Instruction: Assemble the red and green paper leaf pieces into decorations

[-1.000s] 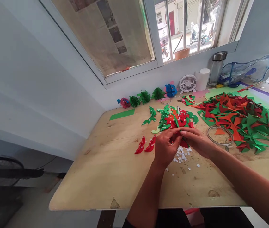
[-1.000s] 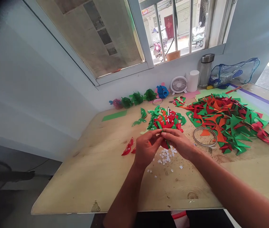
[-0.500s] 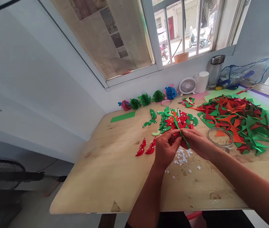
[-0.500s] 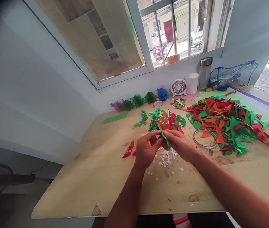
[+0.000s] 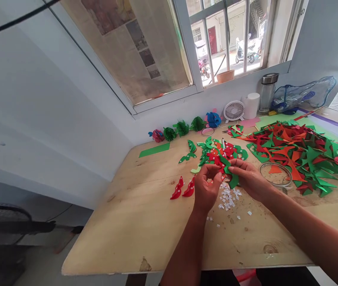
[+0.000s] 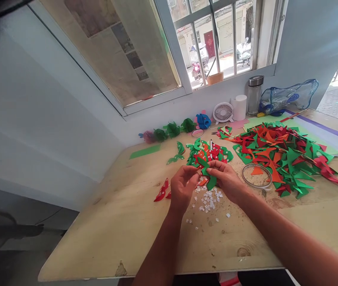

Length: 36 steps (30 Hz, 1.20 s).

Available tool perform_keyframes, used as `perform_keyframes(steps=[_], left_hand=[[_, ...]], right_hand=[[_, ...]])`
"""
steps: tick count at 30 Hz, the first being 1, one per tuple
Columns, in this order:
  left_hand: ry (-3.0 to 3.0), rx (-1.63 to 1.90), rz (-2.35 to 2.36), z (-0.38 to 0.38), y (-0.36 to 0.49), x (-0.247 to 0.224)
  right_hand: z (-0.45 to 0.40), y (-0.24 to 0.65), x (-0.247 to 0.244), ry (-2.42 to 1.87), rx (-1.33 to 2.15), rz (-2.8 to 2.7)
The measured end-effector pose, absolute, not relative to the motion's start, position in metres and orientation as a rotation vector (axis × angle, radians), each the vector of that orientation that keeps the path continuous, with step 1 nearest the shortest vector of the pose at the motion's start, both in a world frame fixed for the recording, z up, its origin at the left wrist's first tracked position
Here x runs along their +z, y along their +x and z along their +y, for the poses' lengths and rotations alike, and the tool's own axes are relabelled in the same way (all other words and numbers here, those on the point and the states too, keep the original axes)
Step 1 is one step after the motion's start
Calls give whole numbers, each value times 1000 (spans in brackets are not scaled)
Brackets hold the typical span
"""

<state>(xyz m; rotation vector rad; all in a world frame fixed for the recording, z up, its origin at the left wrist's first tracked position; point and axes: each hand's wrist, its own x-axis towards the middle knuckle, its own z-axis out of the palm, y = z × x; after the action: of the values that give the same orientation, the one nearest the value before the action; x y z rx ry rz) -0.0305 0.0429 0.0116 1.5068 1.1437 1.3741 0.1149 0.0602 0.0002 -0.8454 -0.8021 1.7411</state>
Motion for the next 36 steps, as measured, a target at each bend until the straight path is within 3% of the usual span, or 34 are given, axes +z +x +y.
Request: perform_keyframes(steps=[7,20,29,36], left_hand=[[1133,1309,1080,48,-19,4],[1366,1287,1343,50,-13,-5],[1389,1438,1547,76,-66,0],[1783,964,1968,96,-84,4]], right_hand=[[60,111,-4,-929,1525,-1022],[61,111,-2,-1092,1476,-1248],[74,120,-14,-1104,1538,-821],[76,122,-10,-1037,1523,-643]])
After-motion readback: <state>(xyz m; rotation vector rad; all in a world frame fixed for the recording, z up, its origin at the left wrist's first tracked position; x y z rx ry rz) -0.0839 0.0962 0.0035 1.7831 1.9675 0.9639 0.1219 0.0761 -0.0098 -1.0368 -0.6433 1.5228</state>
